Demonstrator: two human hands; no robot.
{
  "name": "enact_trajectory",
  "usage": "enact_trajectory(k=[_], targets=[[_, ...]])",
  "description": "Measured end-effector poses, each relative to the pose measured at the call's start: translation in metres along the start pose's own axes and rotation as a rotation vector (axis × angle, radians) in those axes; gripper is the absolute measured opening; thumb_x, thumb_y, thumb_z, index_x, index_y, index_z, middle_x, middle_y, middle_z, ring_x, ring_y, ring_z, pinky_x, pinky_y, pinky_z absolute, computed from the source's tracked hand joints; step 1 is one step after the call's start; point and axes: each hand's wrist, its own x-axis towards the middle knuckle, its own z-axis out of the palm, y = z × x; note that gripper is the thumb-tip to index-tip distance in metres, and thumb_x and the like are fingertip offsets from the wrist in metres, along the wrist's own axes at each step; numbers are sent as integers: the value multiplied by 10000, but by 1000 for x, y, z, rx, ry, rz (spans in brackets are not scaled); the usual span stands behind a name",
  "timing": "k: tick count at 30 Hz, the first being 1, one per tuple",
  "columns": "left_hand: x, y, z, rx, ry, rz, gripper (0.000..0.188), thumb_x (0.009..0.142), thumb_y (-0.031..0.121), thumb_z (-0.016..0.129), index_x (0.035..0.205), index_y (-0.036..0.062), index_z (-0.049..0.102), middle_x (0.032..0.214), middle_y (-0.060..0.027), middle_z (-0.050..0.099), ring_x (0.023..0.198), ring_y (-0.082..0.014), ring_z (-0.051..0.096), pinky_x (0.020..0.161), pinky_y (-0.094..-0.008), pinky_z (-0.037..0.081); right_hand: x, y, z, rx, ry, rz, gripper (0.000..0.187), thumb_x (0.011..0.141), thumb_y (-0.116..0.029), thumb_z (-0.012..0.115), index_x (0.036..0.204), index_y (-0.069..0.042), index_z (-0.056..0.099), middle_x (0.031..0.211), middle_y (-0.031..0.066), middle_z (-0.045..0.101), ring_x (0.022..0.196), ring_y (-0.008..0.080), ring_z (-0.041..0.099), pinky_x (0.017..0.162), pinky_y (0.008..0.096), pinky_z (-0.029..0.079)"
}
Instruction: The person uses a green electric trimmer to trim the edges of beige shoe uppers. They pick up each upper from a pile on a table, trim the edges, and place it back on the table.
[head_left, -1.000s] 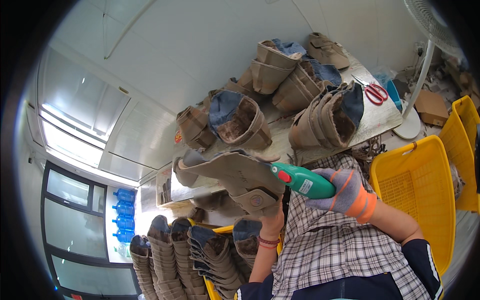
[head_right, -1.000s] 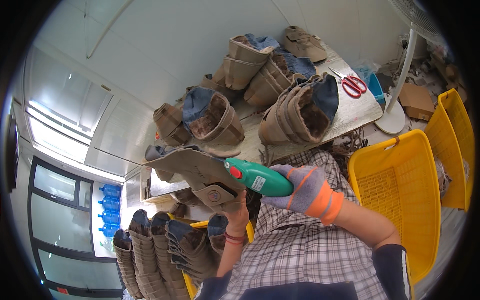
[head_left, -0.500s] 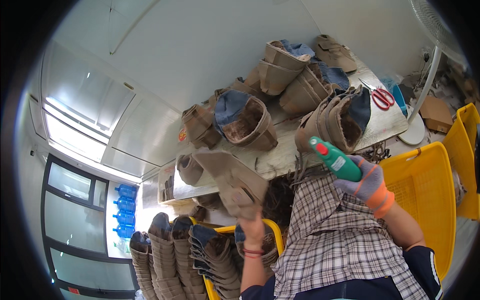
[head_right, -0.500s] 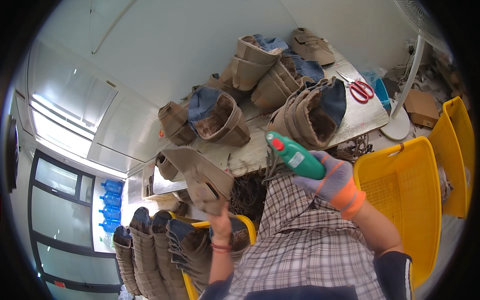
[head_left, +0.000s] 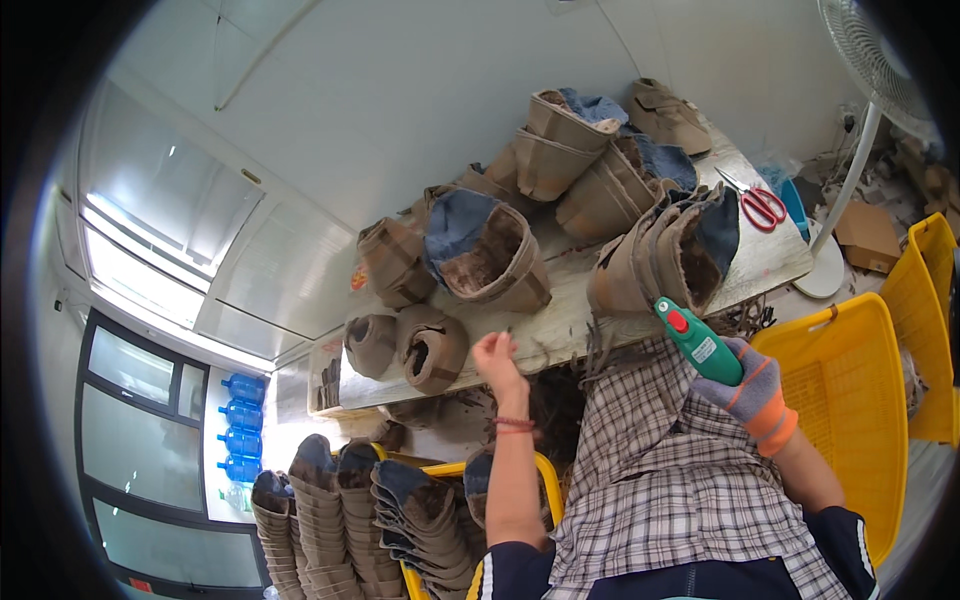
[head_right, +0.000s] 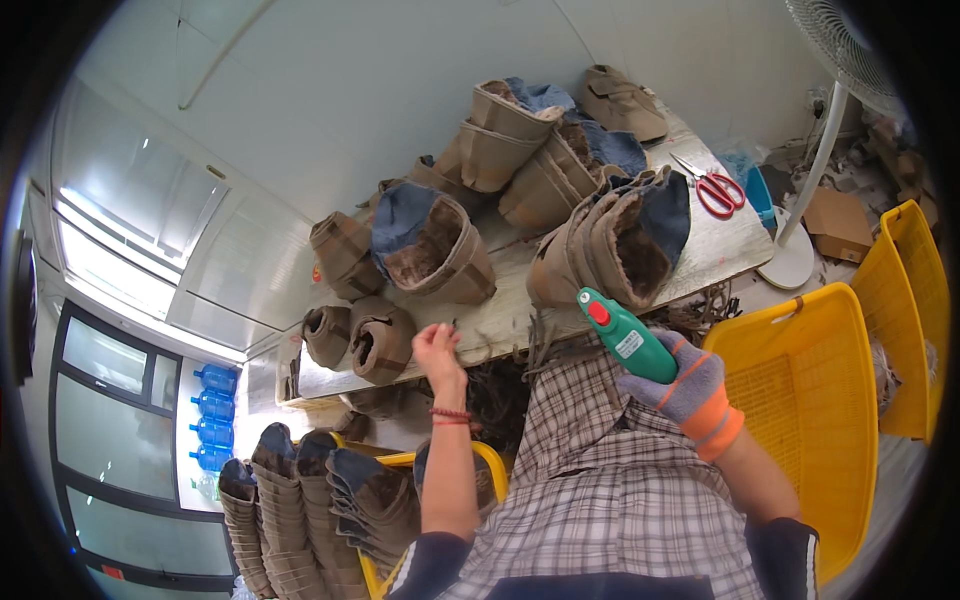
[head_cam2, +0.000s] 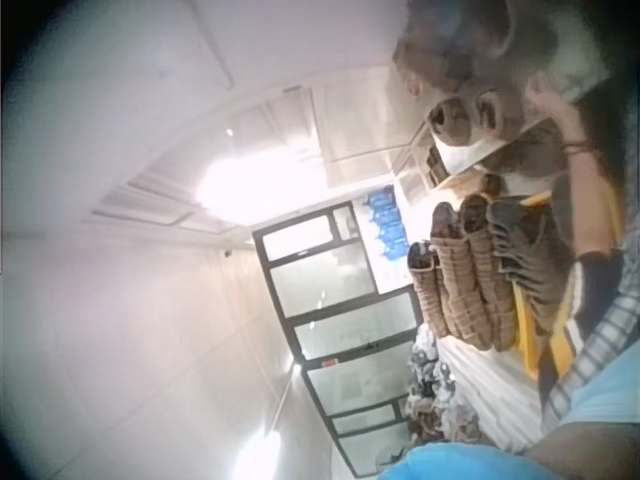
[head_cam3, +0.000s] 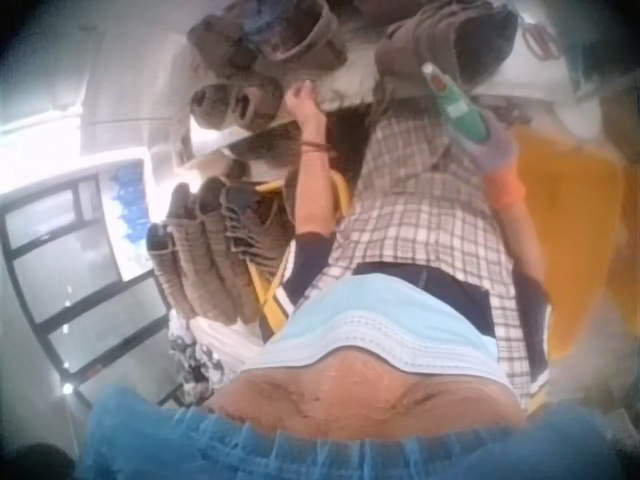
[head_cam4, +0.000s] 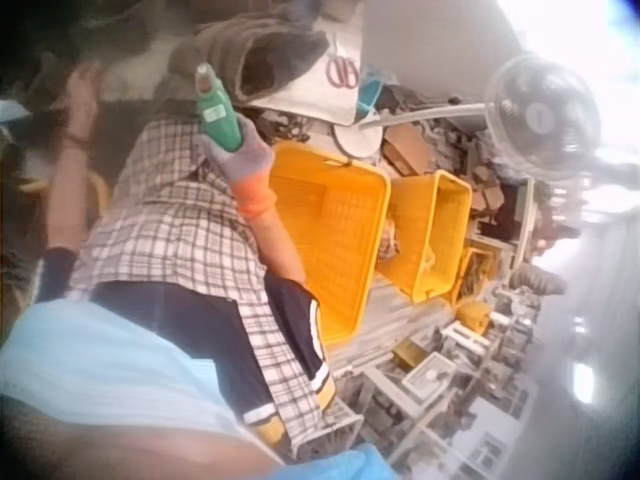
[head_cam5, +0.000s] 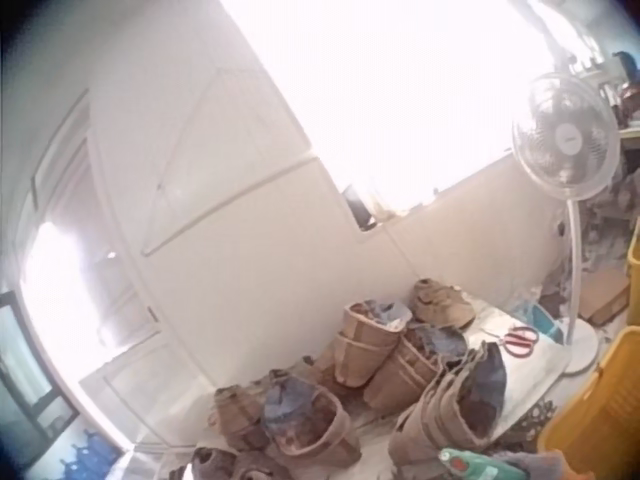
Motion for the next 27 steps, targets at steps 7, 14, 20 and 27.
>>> enact_trajectory(k=[7,14,20,27], targets=[[27,10,70,-641,-150,-609,628,917,430,568,1348,53,310,1519,-268,-23,1435,-368,-12,1126,-578,3,-6,-1,-6,-57,-15,41,602,658,-273,852,1135,1,610,877,73,692,762,94,634,707,252,527],[43,-26,107,-913,-103,-509,561,921,230,586,1381,57,315,1559,-152,72,1447,-294,-12,1136,-518,-66,-9,13,-2,-79,-35,42,597,653,-317,848,1107,-7,617,872,105,696,766,152,669,707,274,534],[32,-26,116,-1106,189,-723,319,825,115,709,1104,18,587,1157,-93,599,1162,-275,517,1025,-457,399,-18,9,-19,-95,-23,59,604,678,-202,836,1170,38,581,909,51,681,820,88,621,739,244,516],[-34,55,66,-576,0,-158,252,878,167,646,1070,20,576,1114,-89,615,1040,-224,566,954,-367,427,-17,5,-14,-71,-38,75,606,666,-241,841,1159,11,594,907,66,685,802,103,634,727,250,517]])
